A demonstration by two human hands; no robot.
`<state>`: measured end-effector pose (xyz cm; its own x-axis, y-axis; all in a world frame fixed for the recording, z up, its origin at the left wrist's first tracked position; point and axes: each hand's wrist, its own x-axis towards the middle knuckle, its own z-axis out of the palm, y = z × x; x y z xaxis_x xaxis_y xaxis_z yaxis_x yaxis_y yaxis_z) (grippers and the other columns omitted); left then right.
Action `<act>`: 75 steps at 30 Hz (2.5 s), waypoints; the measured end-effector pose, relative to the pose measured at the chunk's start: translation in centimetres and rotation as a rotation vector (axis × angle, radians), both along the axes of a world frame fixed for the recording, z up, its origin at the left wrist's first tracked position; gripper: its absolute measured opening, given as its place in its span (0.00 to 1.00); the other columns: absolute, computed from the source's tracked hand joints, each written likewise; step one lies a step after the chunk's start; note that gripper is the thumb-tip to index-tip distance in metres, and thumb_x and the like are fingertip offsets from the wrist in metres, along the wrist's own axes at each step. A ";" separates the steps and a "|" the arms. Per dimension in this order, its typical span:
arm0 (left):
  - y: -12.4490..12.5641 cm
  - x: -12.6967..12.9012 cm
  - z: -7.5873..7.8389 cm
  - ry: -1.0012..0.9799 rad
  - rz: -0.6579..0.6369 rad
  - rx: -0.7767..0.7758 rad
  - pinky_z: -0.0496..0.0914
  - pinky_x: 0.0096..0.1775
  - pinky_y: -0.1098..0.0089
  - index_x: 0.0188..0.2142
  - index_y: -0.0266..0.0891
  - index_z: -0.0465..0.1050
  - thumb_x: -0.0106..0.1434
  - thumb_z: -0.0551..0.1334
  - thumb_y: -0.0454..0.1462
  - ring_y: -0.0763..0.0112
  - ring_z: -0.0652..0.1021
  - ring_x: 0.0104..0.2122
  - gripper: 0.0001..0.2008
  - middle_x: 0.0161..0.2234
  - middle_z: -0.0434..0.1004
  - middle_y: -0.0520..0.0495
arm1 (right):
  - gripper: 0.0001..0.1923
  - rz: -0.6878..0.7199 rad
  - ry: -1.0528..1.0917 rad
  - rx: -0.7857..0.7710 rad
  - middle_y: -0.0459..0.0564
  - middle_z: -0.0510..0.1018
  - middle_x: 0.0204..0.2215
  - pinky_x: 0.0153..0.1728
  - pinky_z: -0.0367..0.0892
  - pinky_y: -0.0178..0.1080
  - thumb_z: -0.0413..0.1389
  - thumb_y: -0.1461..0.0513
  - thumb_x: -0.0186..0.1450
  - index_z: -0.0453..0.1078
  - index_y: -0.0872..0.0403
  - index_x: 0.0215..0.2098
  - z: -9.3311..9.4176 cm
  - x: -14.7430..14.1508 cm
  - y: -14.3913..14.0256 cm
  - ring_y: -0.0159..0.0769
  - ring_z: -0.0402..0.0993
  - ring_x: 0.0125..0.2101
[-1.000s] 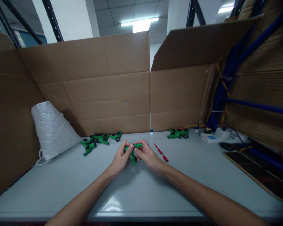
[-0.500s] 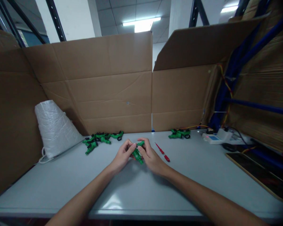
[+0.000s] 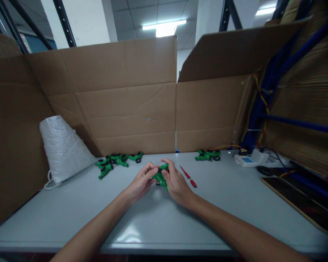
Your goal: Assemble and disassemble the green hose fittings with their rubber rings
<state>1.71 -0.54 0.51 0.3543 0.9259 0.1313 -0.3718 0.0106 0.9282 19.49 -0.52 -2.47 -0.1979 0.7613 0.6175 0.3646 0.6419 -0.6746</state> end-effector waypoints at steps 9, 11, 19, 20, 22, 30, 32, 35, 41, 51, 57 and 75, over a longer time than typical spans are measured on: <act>0.0 -0.1 -0.1 -0.006 -0.040 -0.004 0.70 0.36 0.71 0.36 0.39 0.71 0.61 0.76 0.42 0.72 0.74 0.34 0.16 0.34 0.73 0.51 | 0.16 0.036 -0.012 -0.084 0.52 0.78 0.38 0.35 0.67 0.40 0.41 0.52 0.79 0.61 0.51 0.56 0.5 0.3 0.5 0.41 0.77 0.35; 0.1 -0.2 -0.4 0.002 -0.043 0.004 0.70 0.36 0.71 0.36 0.39 0.71 0.61 0.76 0.42 0.73 0.74 0.34 0.17 0.35 0.72 0.51 | 0.15 0.061 -0.018 -0.112 0.47 0.75 0.32 0.31 0.64 0.38 0.41 0.51 0.79 0.61 0.51 0.53 0.5 0.5 0.7 0.40 0.75 0.31; 0.3 -0.5 -1.0 0.075 -0.068 0.047 0.69 0.37 0.71 0.39 0.39 0.69 0.59 0.77 0.43 0.73 0.75 0.35 0.20 0.39 0.75 0.50 | 0.14 0.082 -0.037 -0.149 0.42 0.71 0.27 0.28 0.58 0.36 0.43 0.51 0.78 0.63 0.50 0.49 0.6 0.8 1.3 0.37 0.71 0.27; 0.3 -0.6 -1.1 0.092 -0.066 0.056 0.69 0.37 0.71 0.39 0.39 0.69 0.59 0.77 0.43 0.73 0.76 0.35 0.20 0.39 0.75 0.50 | 0.14 0.092 -0.039 -0.153 0.42 0.71 0.27 0.29 0.59 0.36 0.44 0.51 0.78 0.63 0.50 0.48 0.7 0.9 1.4 0.37 0.71 0.27; 0.4 -0.7 -1.2 0.123 -0.063 0.074 0.69 0.37 0.72 0.39 0.38 0.68 0.60 0.77 0.44 0.73 0.76 0.35 0.20 0.38 0.76 0.50 | 0.14 0.114 -0.028 -0.160 0.43 0.73 0.28 0.31 0.62 0.37 0.45 0.51 0.78 0.64 0.50 0.48 0.8 1.1 1.6 0.38 0.73 0.29; 1.0 -0.7 -1.4 0.210 0.021 0.115 0.69 0.37 0.71 0.42 0.39 0.70 0.61 0.75 0.48 0.70 0.77 0.36 0.21 0.39 0.77 0.48 | 0.15 0.182 0.016 -0.190 0.42 0.75 0.27 0.30 0.64 0.36 0.46 0.50 0.78 0.66 0.50 0.50 1.2 1.3 2.1 0.36 0.74 0.28; 1.0 -0.6 -1.2 0.234 0.046 0.119 0.69 0.36 0.72 0.44 0.38 0.72 0.61 0.74 0.49 0.70 0.77 0.35 0.22 0.37 0.77 0.49 | 0.16 0.177 0.023 -0.186 0.42 0.75 0.27 0.31 0.64 0.36 0.45 0.49 0.78 0.66 0.50 0.50 1.2 1.3 2.1 0.36 0.74 0.28; 0.9 -0.4 -1.0 0.275 0.082 0.153 0.69 0.34 0.72 0.45 0.38 0.73 0.62 0.73 0.51 0.71 0.76 0.33 0.22 0.35 0.76 0.49 | 0.16 0.170 0.033 -0.172 0.42 0.75 0.27 0.31 0.64 0.36 0.47 0.48 0.78 0.66 0.51 0.48 1.3 1.2 1.9 0.36 0.74 0.28; 1.1 -0.5 -0.6 0.387 0.095 0.256 0.69 0.33 0.71 0.47 0.36 0.78 0.62 0.72 0.53 0.69 0.75 0.32 0.25 0.34 0.77 0.47 | 0.17 0.191 0.036 -0.185 0.43 0.75 0.28 0.32 0.66 0.37 0.48 0.48 0.77 0.66 0.51 0.48 0.6 1.0 1.9 0.37 0.75 0.29; 3.0 -1.6 -1.8 0.263 0.285 0.113 0.68 0.29 0.74 0.41 0.37 0.79 0.60 0.71 0.56 0.72 0.73 0.29 0.24 0.30 0.71 0.51 | 0.10 0.029 -0.074 -0.063 0.46 0.77 0.33 0.39 0.65 0.40 0.48 0.58 0.75 0.65 0.51 0.52 0.5 2.5 3.6 0.38 0.73 0.33; 3.9 -2.5 -2.5 0.232 0.349 0.045 0.57 0.23 0.76 0.35 0.37 0.72 0.60 0.68 0.59 0.77 0.68 0.23 0.27 0.28 0.69 0.53 | 0.06 0.011 -0.436 0.108 0.49 0.78 0.37 0.45 0.59 0.42 0.53 0.66 0.72 0.71 0.52 0.39 0.3 3.1 4.0 0.41 0.70 0.41; 2.7 -2.1 -1.1 0.330 0.427 0.216 0.61 0.29 0.74 0.45 0.39 0.76 0.62 0.70 0.53 0.72 0.70 0.30 0.22 0.32 0.72 0.52 | 0.07 0.137 -0.645 0.072 0.49 0.77 0.44 0.51 0.58 0.45 0.61 0.58 0.71 0.75 0.47 0.48 0.1 2.6 2.3 0.46 0.68 0.50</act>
<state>-0.37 2.15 -0.62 0.0098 0.9601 0.2794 0.0080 -0.2795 0.9601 22.06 1.80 -2.34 -0.6370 0.6641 0.3914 0.5927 0.7466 -0.3021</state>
